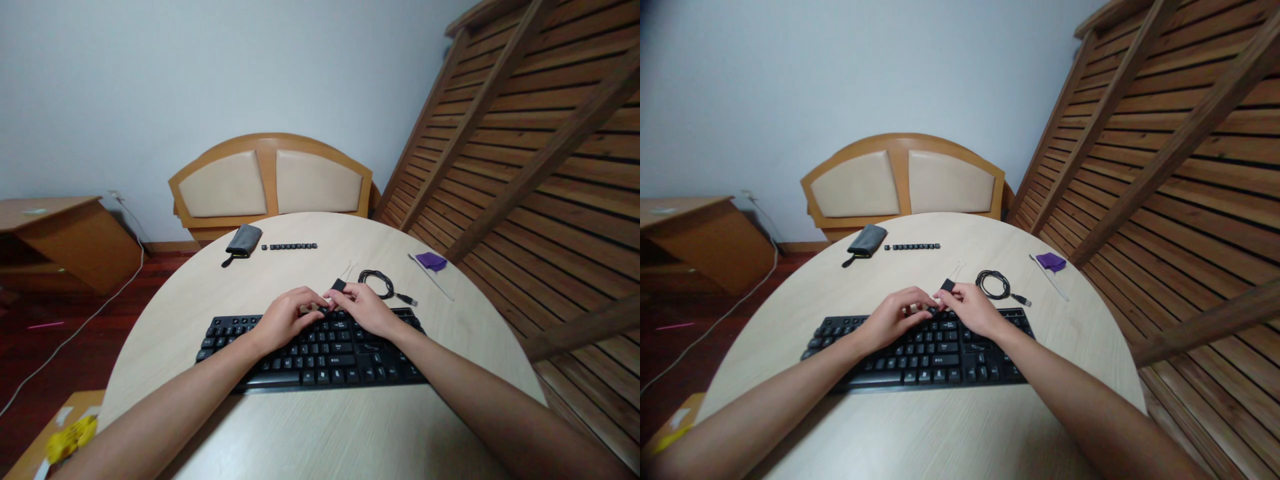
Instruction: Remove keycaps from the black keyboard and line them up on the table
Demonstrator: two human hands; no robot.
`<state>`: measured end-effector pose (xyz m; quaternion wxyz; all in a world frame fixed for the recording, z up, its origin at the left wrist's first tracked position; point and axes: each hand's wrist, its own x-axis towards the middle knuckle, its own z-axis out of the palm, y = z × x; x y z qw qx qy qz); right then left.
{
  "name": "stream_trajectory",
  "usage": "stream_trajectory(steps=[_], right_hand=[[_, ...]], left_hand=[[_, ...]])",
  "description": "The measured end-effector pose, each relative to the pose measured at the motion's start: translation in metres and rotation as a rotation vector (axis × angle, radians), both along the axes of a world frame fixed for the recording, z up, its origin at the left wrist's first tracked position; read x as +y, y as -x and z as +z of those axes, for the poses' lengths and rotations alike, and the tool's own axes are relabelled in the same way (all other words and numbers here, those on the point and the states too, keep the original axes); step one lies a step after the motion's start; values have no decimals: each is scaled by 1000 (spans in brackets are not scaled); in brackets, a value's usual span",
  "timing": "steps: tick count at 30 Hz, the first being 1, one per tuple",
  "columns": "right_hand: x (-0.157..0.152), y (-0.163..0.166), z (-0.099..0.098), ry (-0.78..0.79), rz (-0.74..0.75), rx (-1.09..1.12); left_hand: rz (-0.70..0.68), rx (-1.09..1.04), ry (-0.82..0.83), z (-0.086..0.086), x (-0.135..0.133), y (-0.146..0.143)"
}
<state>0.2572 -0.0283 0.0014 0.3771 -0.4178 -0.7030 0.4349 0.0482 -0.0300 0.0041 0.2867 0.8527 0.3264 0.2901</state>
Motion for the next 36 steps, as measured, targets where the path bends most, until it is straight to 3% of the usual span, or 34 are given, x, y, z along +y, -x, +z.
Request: stream_trajectory(steps=[15,27,36], right_hand=[[2,-3,-3,48,27,22],[4,-3,-5,74,16,37],[6,-3,-8,80,-42,49]], left_hand=[[-11,-4,-12,0,-1,0],[-87,34,-185,-1,-3,0],[148,12,-140,10,10,0]])
